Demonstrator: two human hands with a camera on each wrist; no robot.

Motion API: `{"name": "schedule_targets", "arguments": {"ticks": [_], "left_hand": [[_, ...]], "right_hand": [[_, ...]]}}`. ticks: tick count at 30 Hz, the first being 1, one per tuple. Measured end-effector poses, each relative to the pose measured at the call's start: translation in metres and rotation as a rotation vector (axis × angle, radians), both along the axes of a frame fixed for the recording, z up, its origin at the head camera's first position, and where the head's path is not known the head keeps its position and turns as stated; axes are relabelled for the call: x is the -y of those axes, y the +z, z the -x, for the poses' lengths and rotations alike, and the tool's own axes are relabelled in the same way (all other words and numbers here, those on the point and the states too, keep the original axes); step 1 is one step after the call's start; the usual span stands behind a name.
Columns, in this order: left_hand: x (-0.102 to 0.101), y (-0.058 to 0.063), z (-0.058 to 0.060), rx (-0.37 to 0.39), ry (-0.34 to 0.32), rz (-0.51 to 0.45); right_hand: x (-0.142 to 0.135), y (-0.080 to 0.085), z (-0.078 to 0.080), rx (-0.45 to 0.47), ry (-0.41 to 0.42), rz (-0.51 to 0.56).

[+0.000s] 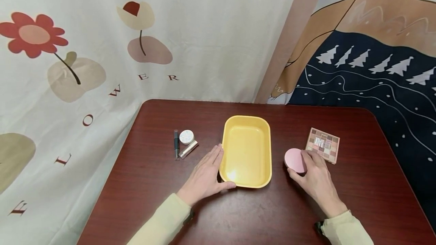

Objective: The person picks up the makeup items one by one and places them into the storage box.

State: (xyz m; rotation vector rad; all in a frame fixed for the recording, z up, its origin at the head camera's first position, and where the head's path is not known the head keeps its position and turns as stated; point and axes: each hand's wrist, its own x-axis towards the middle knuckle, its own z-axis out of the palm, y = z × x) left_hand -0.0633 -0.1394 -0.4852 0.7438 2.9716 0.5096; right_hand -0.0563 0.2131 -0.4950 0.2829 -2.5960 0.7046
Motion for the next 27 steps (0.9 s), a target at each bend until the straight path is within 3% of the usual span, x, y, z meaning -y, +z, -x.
{"name": "schedule_targets", "arguments": {"ticks": [27], "left_hand": [[-0.001,0.003,0.002,0.025,-0.001,0.005]], "right_hand": [[0.026,0.017,0.012,0.034,0.054,0.001]]}}
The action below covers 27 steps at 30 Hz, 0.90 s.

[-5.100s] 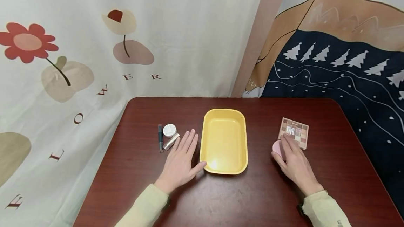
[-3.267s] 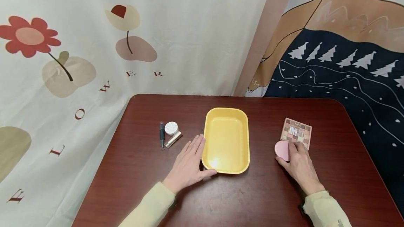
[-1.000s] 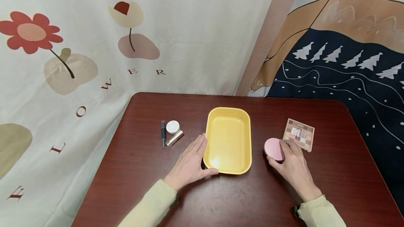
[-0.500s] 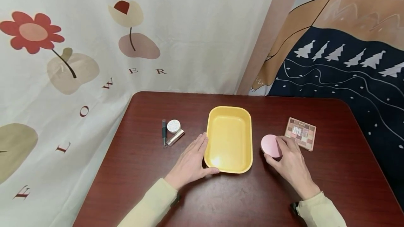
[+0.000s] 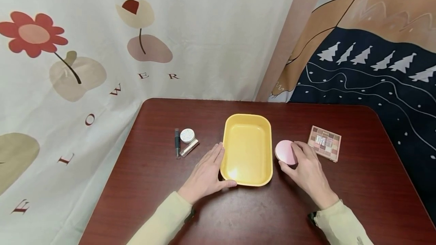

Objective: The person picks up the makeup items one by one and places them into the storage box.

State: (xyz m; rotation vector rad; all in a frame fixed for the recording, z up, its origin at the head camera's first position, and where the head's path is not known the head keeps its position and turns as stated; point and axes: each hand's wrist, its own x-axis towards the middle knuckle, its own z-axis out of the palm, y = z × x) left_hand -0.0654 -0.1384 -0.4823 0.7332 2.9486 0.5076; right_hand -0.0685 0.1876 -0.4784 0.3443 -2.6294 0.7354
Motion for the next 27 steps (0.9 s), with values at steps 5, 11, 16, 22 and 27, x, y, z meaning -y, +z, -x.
{"name": "schedule_targets", "arguments": {"ticks": [5,11,16,22,27], "left_hand": [[0.000,0.001,0.000,-0.002,0.000,0.008],[0.000,0.002,0.000,0.002,0.002,0.020],[0.000,0.001,0.000,0.005,0.002,0.014],[0.000,0.001,0.000,0.005,0.003,0.006],[0.000,0.001,0.000,-0.003,0.000,0.000]], "right_hand": [[0.005,0.002,0.006,-0.001,0.015,0.005],[0.011,0.002,0.011,-0.011,0.029,0.021],[0.016,0.003,0.013,0.020,0.025,0.016],[0.021,0.004,0.017,0.060,0.022,0.009],[0.026,0.004,0.021,0.060,0.035,0.006]]}}
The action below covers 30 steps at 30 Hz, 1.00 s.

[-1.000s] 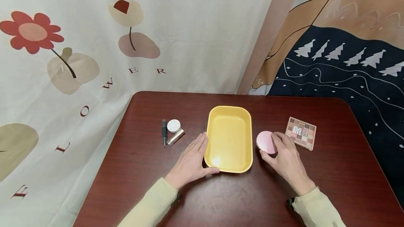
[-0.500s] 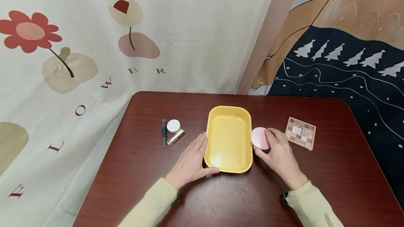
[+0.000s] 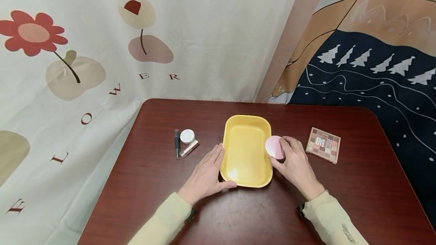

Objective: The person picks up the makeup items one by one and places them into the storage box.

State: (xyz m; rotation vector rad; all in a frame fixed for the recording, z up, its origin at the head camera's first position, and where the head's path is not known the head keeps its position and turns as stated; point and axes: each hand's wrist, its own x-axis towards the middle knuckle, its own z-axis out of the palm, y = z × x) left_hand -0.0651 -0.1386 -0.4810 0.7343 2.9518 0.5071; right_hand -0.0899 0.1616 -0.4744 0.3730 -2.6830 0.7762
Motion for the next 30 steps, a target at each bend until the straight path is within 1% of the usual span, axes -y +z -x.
{"name": "schedule_targets", "arguments": {"ticks": [9,21,24,30], "left_hand": [[0.000,0.000,-0.001,0.007,0.000,-0.008],[0.001,0.000,-0.002,-0.006,-0.006,-0.024],[0.001,0.000,-0.001,-0.014,-0.009,-0.020],[0.001,0.000,-0.001,-0.022,-0.016,-0.021]], "right_hand": [[0.014,0.003,0.006,0.066,0.020,-0.005],[0.032,0.005,0.017,0.088,0.055,-0.037],[0.036,0.006,0.020,0.079,0.070,-0.047],[0.042,0.006,0.026,0.024,0.102,-0.063]]}}
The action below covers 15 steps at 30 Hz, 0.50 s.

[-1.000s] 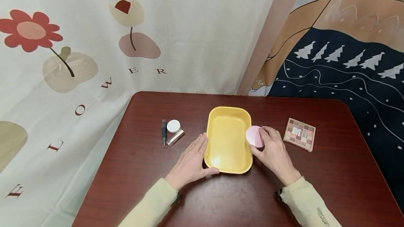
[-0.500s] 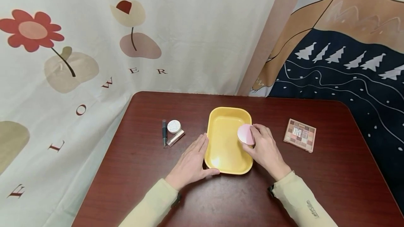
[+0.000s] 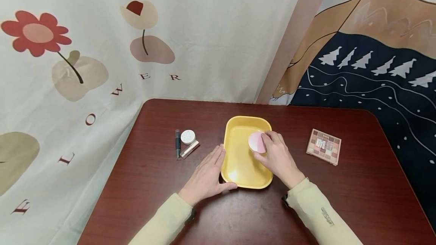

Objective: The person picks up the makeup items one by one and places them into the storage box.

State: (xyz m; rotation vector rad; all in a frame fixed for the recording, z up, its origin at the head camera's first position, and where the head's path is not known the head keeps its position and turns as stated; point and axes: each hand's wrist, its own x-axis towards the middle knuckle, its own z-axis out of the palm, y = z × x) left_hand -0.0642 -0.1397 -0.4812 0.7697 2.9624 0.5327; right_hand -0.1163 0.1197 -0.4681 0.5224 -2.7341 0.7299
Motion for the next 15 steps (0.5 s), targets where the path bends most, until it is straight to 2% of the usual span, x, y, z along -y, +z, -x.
{"name": "schedule_targets", "arguments": {"ticks": [15], "left_hand": [[0.000,-0.001,-0.001,0.006,0.009,0.015]], "right_hand": [[0.013,0.001,0.014,0.016,0.041,-0.062]]}}
